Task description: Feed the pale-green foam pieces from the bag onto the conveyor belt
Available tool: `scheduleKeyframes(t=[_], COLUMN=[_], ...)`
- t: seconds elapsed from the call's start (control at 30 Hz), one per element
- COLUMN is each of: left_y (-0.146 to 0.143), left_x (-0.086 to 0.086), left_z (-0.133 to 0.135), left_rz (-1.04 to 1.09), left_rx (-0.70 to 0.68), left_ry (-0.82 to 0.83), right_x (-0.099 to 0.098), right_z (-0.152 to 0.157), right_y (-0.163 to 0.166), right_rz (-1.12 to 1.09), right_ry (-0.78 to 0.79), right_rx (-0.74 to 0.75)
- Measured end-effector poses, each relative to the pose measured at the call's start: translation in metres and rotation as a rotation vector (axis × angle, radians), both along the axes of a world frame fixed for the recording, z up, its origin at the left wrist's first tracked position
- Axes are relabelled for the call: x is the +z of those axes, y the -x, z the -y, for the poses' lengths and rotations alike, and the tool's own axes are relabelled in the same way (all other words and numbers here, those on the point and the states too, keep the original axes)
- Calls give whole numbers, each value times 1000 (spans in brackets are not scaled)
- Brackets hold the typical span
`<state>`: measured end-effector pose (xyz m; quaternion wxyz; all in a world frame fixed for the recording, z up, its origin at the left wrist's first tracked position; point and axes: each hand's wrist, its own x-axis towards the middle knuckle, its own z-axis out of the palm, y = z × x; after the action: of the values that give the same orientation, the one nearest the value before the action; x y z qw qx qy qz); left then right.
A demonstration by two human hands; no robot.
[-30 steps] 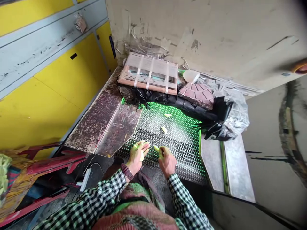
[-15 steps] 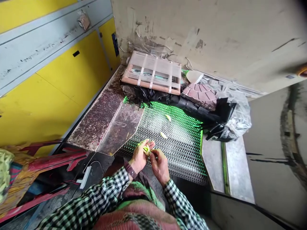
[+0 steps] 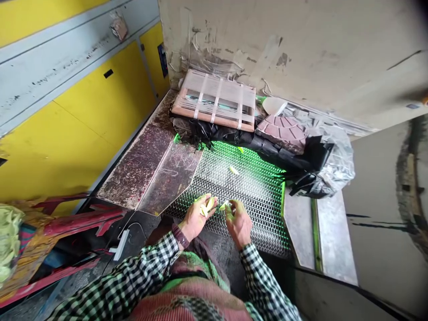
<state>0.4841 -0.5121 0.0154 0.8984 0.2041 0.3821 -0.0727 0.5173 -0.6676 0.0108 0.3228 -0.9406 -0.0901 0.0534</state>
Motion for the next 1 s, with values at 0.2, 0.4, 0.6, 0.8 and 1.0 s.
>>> scheduleKeyframes(t=[0.2, 0.4, 0.6, 0.8, 1.0], left_y=[6, 8, 7, 10, 9], left_x=[-4, -2, -4, -3, -6], left_z=[11, -1, 0, 9, 13], left_rz=[175, -34, 3, 93, 136], left_rx=[-86, -73, -126, -175, -214], left_ry=[8, -6, -46, -143, -104], right_x=[7, -14, -6, 20, 3], right_z=[-15, 13, 7, -19, -5], right_y=[8, -3, 6, 25, 9], right_rz=[-91, 225, 231, -62, -167], right_ry=[-147, 70, 198, -131, -303], right_rx=[77, 35, 249, 257, 24])
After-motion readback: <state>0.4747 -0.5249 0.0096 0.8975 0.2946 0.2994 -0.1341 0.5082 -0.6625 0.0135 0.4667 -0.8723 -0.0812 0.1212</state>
